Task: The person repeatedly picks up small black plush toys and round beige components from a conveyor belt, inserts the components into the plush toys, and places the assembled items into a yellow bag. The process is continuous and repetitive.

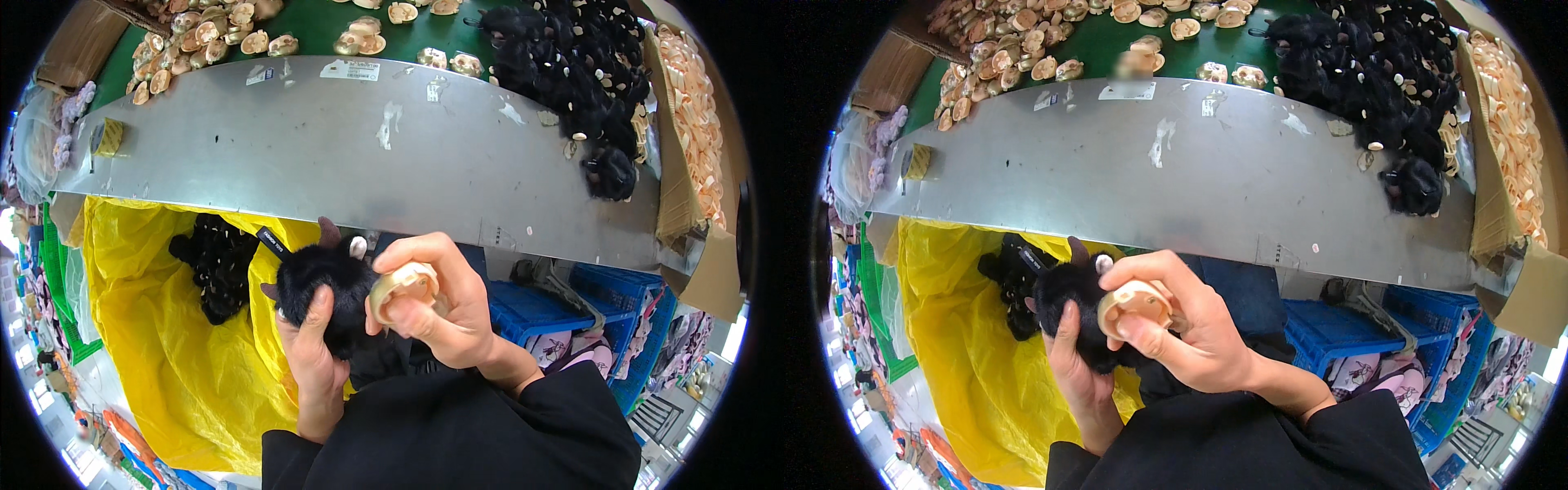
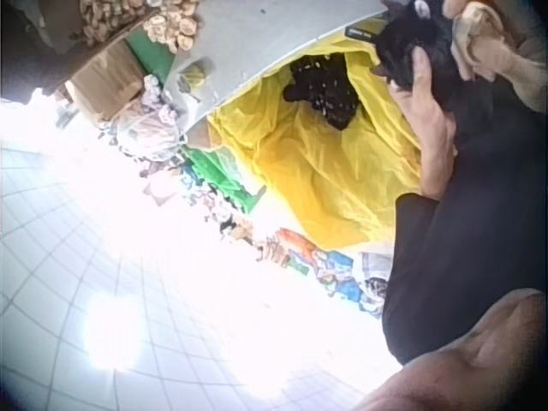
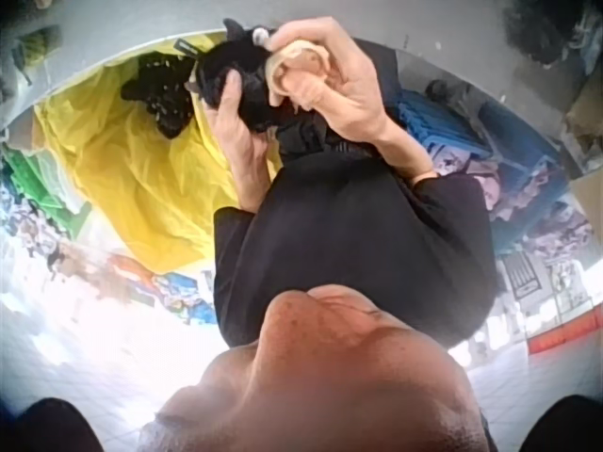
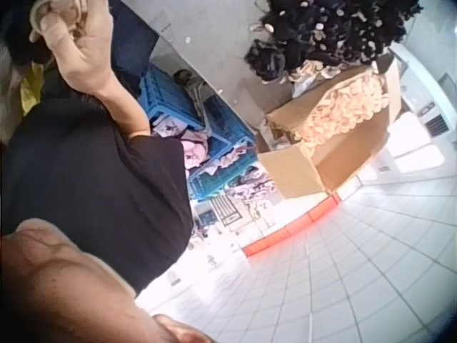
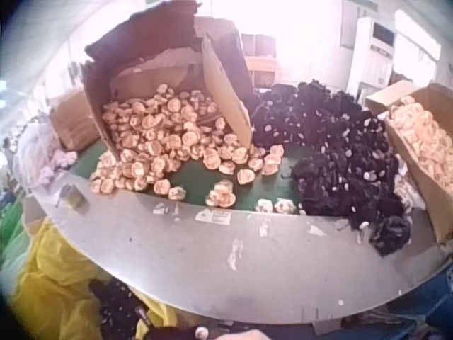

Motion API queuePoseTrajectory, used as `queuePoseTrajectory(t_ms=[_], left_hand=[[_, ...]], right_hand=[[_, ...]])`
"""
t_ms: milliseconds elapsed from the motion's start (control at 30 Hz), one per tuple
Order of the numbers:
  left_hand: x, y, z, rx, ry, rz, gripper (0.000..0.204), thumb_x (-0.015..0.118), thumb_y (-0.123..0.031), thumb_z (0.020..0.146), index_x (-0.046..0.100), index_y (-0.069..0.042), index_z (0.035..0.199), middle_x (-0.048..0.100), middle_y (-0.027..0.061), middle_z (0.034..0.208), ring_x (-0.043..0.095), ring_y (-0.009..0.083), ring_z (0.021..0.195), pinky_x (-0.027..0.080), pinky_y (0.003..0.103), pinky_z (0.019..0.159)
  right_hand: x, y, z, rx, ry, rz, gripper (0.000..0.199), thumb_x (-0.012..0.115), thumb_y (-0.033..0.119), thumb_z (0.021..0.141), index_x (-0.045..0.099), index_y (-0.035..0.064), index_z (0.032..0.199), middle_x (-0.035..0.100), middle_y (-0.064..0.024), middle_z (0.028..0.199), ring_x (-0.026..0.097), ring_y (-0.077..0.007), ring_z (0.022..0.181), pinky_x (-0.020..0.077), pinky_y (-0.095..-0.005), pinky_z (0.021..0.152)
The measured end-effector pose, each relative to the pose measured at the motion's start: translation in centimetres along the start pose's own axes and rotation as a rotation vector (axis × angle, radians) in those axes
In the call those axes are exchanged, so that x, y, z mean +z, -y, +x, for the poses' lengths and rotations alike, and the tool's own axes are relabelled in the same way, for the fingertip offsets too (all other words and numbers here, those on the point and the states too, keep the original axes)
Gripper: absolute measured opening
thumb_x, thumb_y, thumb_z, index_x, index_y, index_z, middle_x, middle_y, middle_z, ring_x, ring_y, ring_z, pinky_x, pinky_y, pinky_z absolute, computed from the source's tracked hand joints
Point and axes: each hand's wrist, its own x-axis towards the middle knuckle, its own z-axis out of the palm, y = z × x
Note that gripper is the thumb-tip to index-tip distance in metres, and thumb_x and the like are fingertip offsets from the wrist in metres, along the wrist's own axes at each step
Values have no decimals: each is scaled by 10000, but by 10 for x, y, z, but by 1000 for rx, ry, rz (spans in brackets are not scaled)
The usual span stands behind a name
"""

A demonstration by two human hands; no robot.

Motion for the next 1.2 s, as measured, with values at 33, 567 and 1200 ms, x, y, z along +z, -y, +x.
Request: queuePoseTrajectory(t_ms=[33, 567, 1200], left_hand=[[3, -1, -2, 30, 10, -23, 506, 584, -125, 1002, 394, -37, 1462, 553, 147, 1369, 594, 273, 1211, 491, 390, 1039], [6, -4, -7, 2, 54, 24, 516, 564, -155, 1010, 387, -23, 1477, 535, 155, 1404, 567, 281, 1244, 462, 401, 1075], [-6, 6, -12, 115, 146, 24, 477, 643, -61, 972, 480, -36, 1420, 584, 112, 1343, 584, 240, 1212, 464, 370, 1056]], right_hand=[[-1, 2, 0, 33, 3, 15, 287, 607, 83, 995, 460, 32, 1235, 627, -62, 895, 579, -90, 653, 485, -225, 615], [0, -7, 0, 9, -23, -173, 328, 590, 122, 1018, 416, 14, 1274, 666, -79, 894, 651, -93, 783, 515, -218, 700], [0, -1, 6, -206, -44, -422, 227, 566, 145, 1040, 548, -10, 1206, 658, -94, 926, 678, -163, 777, 539, -255, 702]])
